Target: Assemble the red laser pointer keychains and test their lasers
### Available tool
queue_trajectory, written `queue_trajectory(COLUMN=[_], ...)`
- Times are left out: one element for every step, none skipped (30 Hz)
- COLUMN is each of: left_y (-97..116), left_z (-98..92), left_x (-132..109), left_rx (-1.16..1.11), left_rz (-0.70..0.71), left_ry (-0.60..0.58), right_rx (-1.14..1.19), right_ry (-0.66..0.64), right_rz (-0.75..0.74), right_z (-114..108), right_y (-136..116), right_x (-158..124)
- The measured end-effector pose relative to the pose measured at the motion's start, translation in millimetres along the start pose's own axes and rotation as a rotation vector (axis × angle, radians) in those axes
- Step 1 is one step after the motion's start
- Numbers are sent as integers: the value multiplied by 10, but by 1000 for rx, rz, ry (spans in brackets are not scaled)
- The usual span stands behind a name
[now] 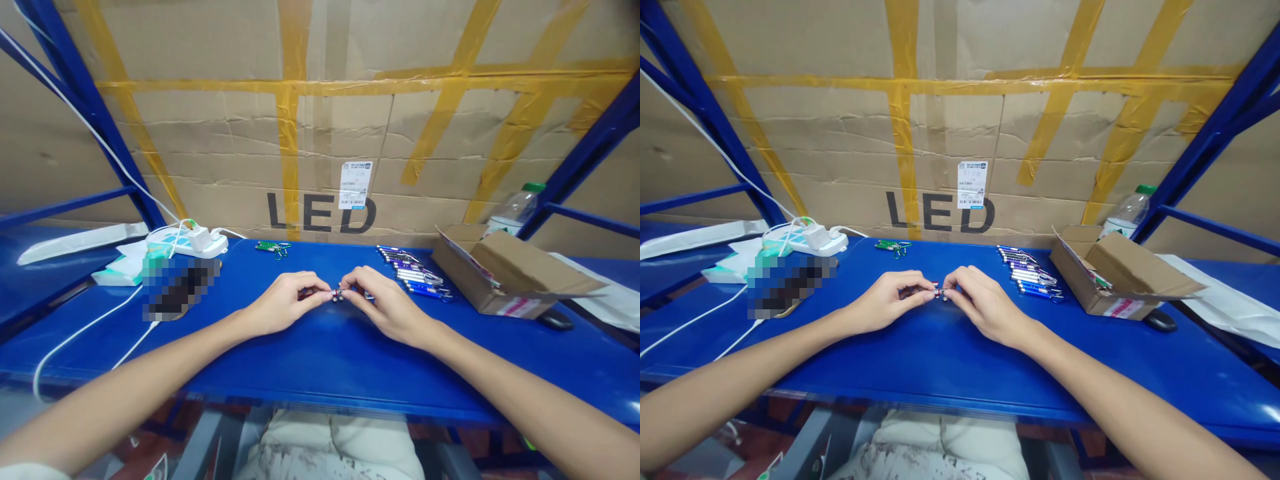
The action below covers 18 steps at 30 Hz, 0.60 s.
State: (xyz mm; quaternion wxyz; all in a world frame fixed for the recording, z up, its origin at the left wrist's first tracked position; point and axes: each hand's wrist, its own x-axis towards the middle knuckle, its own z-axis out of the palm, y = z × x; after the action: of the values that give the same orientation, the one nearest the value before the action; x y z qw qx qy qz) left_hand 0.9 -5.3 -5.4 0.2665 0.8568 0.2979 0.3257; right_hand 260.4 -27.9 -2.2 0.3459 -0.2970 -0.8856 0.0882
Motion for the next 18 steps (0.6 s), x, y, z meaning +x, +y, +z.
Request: queue_trajectory(left_y=[1,2,2,2,2,2,4,7,12,19,28,37,44,50,53,52,47,40], left_z=[5,12,18,25,32,38,42,44,44,42,38,33,28,22,17,13,9,6], left_x=[0,1,1,2,1,-1,-4,-8,-14,-19,-25,-30,-35,-39,-43,-46,-49,-51], left_rx=[-29,-57,-81,-101,-115,-123,-123,-114,-92,-56,-13,33,76,114,143,167,192,222], left_rz=[-19,-40,-59,-73,-79,-77,-68,-51,-29,-3,24,51,76,99,121,143,165,189], left_ry=[-5,-11,-15,-17,-17,-14,-8,1,13,25,38,48,59,67,72,74,75,75], right_rx=[2,5,7,6,3,-4,-13,-22,-29,-32,-29,-21,-7,8,26,45,65,87], right_ry=[9,18,26,30,30,30,29,28,28,30,34,39,44,50,54,55,53,50], right_rz=[-1,-4,-8,-13,-20,-29,-38,-47,-54,-57,-56,-48,-35,-15,8,34,60,84], right_z=[9,16,22,26,29,32,33,35,37,39,43,48,54,61,68,74,80,85], right_y=[4,10,16,22,27,30,32,31,29,26,22,18,13,9,5,1,-3,-8], right_x=[-1,-2,-3,-4,-4,-5,-5,-7,-9,-12,-16,-19,-22,-24,-25,-25,-24,-21])
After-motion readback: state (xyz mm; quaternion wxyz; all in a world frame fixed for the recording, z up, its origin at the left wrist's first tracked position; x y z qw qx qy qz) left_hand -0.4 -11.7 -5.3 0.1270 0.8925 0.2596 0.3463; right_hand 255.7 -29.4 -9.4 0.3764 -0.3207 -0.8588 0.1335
